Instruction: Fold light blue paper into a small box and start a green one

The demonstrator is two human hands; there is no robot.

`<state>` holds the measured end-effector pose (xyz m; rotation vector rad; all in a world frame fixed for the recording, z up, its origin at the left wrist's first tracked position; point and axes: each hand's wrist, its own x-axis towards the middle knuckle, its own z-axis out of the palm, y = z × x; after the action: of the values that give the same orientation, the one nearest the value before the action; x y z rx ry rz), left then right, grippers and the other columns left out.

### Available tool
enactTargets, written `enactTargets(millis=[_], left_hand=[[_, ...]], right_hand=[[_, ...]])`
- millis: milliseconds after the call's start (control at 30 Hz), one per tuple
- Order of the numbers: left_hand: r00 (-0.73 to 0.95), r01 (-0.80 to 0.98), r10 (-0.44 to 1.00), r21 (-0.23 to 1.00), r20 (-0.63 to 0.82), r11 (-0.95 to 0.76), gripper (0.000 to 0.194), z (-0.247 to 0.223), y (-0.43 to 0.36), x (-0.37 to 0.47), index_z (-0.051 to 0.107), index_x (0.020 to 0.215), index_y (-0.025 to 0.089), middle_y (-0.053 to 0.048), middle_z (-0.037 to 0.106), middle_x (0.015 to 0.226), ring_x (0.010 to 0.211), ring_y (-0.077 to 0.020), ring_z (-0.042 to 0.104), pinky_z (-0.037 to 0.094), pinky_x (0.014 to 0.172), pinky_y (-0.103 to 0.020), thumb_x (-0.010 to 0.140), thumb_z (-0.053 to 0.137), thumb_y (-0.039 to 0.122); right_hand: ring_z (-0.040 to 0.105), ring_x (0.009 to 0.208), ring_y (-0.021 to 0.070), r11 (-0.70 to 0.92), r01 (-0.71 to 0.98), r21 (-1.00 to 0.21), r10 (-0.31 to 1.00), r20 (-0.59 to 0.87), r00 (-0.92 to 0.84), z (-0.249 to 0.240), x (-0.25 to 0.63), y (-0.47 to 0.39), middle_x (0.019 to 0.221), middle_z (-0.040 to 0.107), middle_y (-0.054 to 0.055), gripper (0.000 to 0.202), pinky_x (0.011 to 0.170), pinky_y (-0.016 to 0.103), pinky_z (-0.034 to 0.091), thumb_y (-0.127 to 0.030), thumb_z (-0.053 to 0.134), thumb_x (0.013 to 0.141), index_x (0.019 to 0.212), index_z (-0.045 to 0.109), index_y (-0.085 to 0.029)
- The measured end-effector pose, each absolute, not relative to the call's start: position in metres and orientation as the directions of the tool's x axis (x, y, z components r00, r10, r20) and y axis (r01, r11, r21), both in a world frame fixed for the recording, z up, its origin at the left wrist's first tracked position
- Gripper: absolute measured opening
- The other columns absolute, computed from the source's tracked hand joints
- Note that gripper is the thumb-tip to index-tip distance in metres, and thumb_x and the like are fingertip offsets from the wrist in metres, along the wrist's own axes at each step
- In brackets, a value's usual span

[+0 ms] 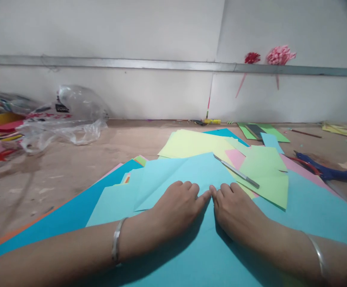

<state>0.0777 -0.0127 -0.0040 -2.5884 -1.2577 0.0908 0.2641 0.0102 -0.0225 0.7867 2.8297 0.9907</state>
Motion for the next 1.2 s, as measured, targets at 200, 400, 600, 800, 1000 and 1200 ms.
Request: enactTargets(millis=[200, 400, 600, 800, 1000, 1200], left_hand=[[0.608, 0.733, 0.789, -0.319, -0.087, -0.601, 0.027, 0.0, -0.031, 0.089, 0.068, 0.108, 0.012, -0.01, 0.063, 0.085, 0.072, -0.021, 0.054, 0.038, 0.058, -0.033, 0.086, 0.052, 0.008], [0.614, 0.727, 0.782, -0.309, -0.109, -0.613, 0.01, 0.004, -0.041, 0.084, 0.074, 0.071, 0.021, -0.007, 0.061, 0.075, 0.076, -0.0218, 0.051, 0.039, 0.072, -0.037, 0.079, 0.069, 0.019], [0.561, 0.771, 0.807, -0.24, -0.181, -0.59, 0.01, 0.014, -0.044, 0.079, 0.073, 0.065, 0.019, -0.007, 0.058, 0.064, 0.067, -0.02, 0.048, 0.034, 0.062, -0.034, 0.075, 0.069, 0.017], [0.501, 0.84, 0.865, -0.23, -0.018, -0.492, 0.019, 0.014, -0.036, 0.077, 0.064, 0.064, 0.016, -0.008, 0.057, 0.064, 0.06, -0.0204, 0.047, 0.03, 0.052, -0.032, 0.07, 0.054, 0.002], [0.461, 0.881, 0.881, -0.173, 0.105, -0.44, 0.014, 0.001, -0.016, 0.08, 0.062, 0.083, 0.015, -0.009, 0.063, 0.081, 0.073, -0.0244, 0.057, 0.042, 0.06, -0.034, 0.088, 0.06, 0.028], [0.561, 0.822, 0.81, -0.234, 0.174, -0.519, 0.028, -0.013, -0.009, 0.074, 0.06, 0.112, 0.012, -0.007, 0.064, 0.075, 0.066, -0.0231, 0.059, 0.044, 0.057, -0.033, 0.09, 0.043, 0.008]], right_hand=[[0.037, 0.059, 0.0182, 0.676, 0.448, 0.584, 0.472, 0.123, -0.873, -0.018, 0.264, 0.01, 0.062, 0.054, 0.007, 0.016, 0.055, 0.035, 0.01, -0.006, 0.059, 0.075, 0.085, 0.07, -0.012], [0.034, 0.06, 0.017, 0.683, 0.46, 0.567, 0.49, 0.112, -0.865, -0.02, 0.265, 0.011, 0.06, 0.051, 0.006, 0.011, 0.056, 0.035, 0.01, -0.004, 0.062, 0.073, 0.072, 0.066, -0.014], [0.033, 0.06, 0.0168, 0.701, 0.469, 0.537, 0.489, 0.116, -0.865, -0.022, 0.267, 0.012, 0.059, 0.048, 0.004, 0.014, 0.057, 0.035, 0.012, -0.001, 0.061, 0.075, 0.072, 0.065, -0.014], [0.038, 0.064, 0.0197, 0.691, 0.505, 0.517, 0.503, 0.157, -0.85, -0.017, 0.264, 0.009, 0.065, 0.053, 0.007, 0.017, 0.058, 0.036, 0.017, -0.002, 0.058, 0.076, 0.072, 0.065, -0.017], [0.045, 0.064, 0.0197, 0.687, 0.505, 0.523, 0.46, 0.226, -0.859, -0.014, 0.26, 0.016, 0.07, 0.058, 0.008, 0.02, 0.065, 0.036, 0.026, -0.002, 0.052, 0.079, 0.071, 0.064, -0.015], [0.054, 0.064, 0.0204, 0.731, 0.5, 0.464, 0.387, 0.322, -0.864, -0.013, 0.262, 0.03, 0.07, 0.062, 0.005, 0.022, 0.08, 0.042, 0.035, -0.004, 0.046, 0.087, 0.086, 0.066, -0.014]])
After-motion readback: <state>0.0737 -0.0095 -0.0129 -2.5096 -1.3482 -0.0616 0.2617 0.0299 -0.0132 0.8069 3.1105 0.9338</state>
